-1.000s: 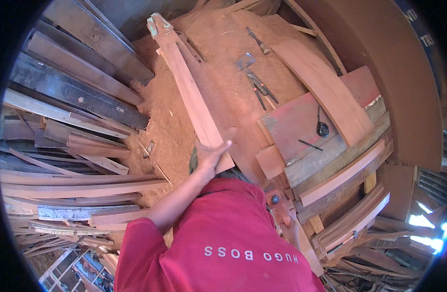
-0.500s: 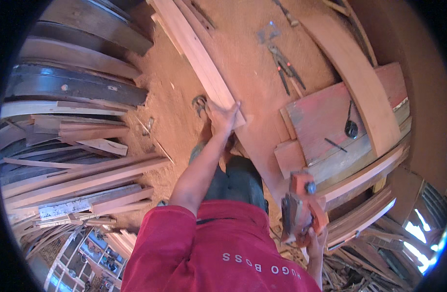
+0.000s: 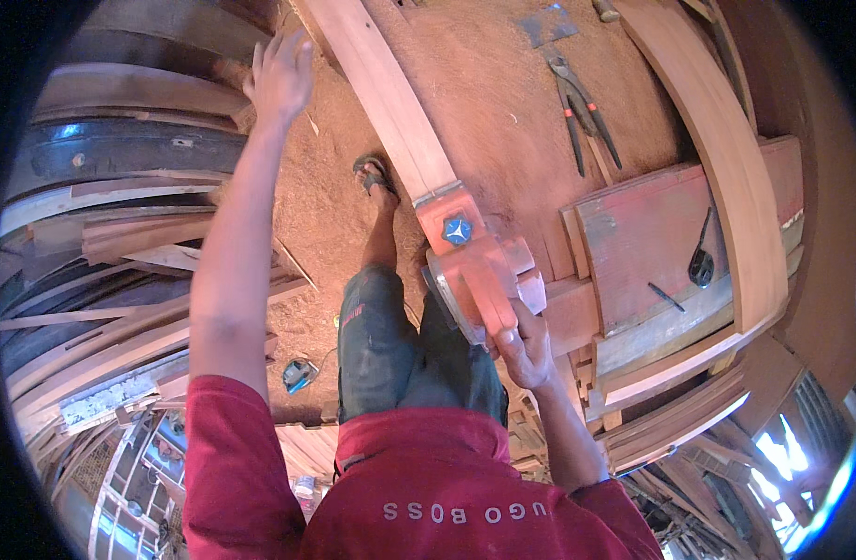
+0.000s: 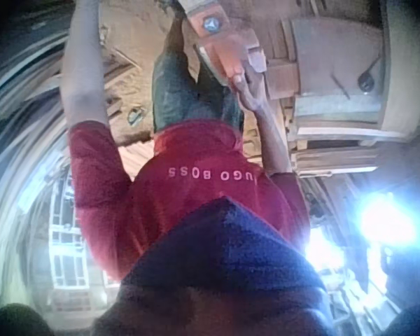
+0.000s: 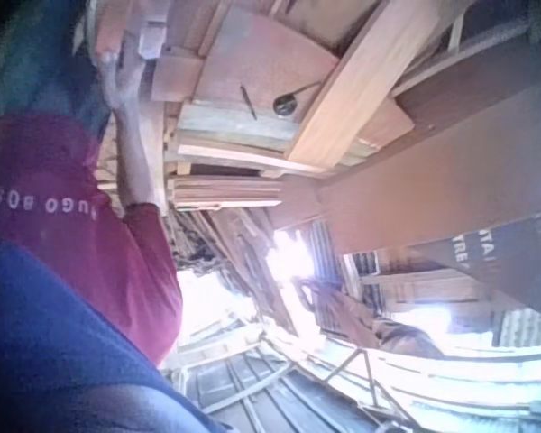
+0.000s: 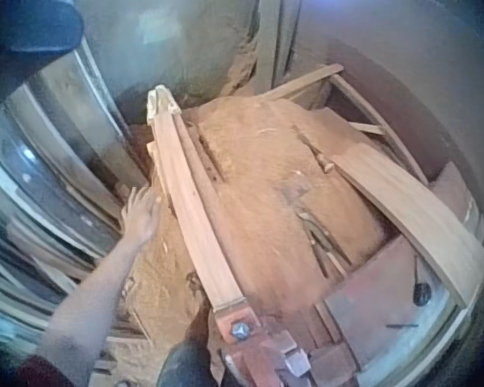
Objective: The person cuts a wood plank with a circular saw, handles a chisel, and then smooths several wood pieces using an electric hand planer.
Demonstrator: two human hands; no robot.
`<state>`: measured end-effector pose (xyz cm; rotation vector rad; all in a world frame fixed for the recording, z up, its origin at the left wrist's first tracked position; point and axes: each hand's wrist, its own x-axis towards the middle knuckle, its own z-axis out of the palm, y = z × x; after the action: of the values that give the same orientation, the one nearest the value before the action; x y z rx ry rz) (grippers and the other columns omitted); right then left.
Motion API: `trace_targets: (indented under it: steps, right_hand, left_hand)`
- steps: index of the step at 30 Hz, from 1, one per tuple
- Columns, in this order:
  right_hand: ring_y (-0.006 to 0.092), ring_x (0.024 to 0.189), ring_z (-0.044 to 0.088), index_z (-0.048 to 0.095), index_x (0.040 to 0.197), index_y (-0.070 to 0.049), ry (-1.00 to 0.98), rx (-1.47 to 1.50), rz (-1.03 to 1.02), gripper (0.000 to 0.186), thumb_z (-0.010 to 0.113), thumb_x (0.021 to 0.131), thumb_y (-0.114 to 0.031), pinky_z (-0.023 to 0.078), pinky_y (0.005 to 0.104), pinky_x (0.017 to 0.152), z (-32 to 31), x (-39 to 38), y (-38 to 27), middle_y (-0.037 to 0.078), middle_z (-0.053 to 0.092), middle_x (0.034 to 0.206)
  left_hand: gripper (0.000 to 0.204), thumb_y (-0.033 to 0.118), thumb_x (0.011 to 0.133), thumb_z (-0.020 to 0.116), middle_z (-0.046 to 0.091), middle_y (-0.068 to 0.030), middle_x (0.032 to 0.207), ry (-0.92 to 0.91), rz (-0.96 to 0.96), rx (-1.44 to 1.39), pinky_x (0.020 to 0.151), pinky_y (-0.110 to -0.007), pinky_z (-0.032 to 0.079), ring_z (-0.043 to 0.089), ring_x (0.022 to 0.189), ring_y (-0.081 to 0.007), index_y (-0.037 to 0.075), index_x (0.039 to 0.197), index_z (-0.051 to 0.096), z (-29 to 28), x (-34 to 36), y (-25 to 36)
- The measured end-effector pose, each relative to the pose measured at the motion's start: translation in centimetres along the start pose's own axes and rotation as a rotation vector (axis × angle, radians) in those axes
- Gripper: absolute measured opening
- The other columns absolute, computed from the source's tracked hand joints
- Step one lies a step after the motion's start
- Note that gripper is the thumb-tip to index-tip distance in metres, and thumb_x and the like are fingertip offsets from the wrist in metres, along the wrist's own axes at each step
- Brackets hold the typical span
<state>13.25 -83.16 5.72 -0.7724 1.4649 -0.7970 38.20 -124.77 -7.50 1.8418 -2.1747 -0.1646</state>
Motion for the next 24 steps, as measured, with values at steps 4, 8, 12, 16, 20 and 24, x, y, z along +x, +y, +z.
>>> trace_targets:
  steps: [4, 8, 12, 16, 20, 24]
  right_hand:
    - [0.0279, 0.077, 0.066, 0.062, 0.114, 0.007, 0.034, -0.131, -0.025, 0.064, 0.055, 0.093, -0.053, 0.05, 0.0371, 0.068, -0.4, -1.3, 2.6, 0.019, 0.066, 0.09]
    - [0.0328, 0.079, 0.069, 0.064, 0.111, 0.007, 0.054, -0.149, 0.006, 0.063, 0.057, 0.091, -0.052, 0.052, 0.039, 0.07, -0.9, -2.7, 3.6, 0.022, 0.067, 0.088]
    - [0.032, 0.078, 0.069, 0.064, 0.111, 0.007, 0.04, -0.173, 0.005, 0.064, 0.056, 0.09, -0.053, 0.052, 0.0393, 0.068, -0.8, -1.3, 2.5, 0.022, 0.068, 0.087]
    - [0.0313, 0.078, 0.069, 0.064, 0.111, 0.007, 0.038, -0.164, 0.017, 0.064, 0.056, 0.09, -0.053, 0.052, 0.0387, 0.068, -0.1, 1.5, 0.9, 0.021, 0.068, 0.086]
    - [0.0181, 0.062, 0.062, 0.063, 0.102, 0.006, 0.079, -0.126, -0.038, 0.068, 0.053, 0.091, -0.061, 0.049, 0.0308, 0.055, 1.6, 5.8, -1.6, 0.01, 0.063, 0.074]
    - [0.0116, 0.054, 0.058, 0.063, 0.098, 0.005, 0.079, -0.122, -0.095, 0.07, 0.052, 0.092, -0.064, 0.046, 0.0266, 0.049, 2.6, 10.8, -4.2, 0.005, 0.061, 0.067]
  left_hand:
    - [0.045, 0.048, 0.103, 0.037, 0.04, 0.0003, 0.156, -0.111, 0.189, 0.219, 0.113, -0.07, 0.019, 0.028, 0.148, -0.032, 0.034, 0.144, 0.048, 0.9, 4.7, -1.1]
    - [0.046, 0.047, 0.103, 0.037, 0.034, 0.0089, 0.159, -0.296, 0.188, 0.23, 0.114, -0.068, 0.021, 0.028, 0.149, -0.0285, 0.038, 0.147, 0.044, 1.2, 6.2, -0.7]
    - [0.046, 0.035, 0.103, 0.039, 0.034, 0.0106, 0.159, -0.352, 0.216, 0.242, 0.116, -0.063, 0.023, 0.032, 0.147, -0.027, 0.039, 0.148, 0.043, 0.9, 6.7, -1.1]
    - [0.048, 0.027, 0.1, 0.042, 0.037, 0.0099, 0.158, -0.383, 0.234, 0.224, 0.116, -0.062, 0.025, 0.037, 0.144, -0.0279, 0.037, 0.147, 0.045, 0.2, 6.9, -1.1]
    - [0.05, 0.022, 0.097, 0.045, 0.039, 0.008, 0.157, -0.358, 0.252, 0.183, 0.114, -0.064, 0.027, 0.04, 0.143, -0.0277, 0.033, 0.146, 0.048, 0.3, 6.9, -1.2]
    - [0.051, 0.019, 0.095, 0.045, 0.041, 0.0078, 0.155, -0.35, 0.244, 0.101, 0.112, -0.065, 0.029, 0.043, 0.14, -0.0287, 0.033, 0.144, 0.051, -0.4, 6.6, -1.3]
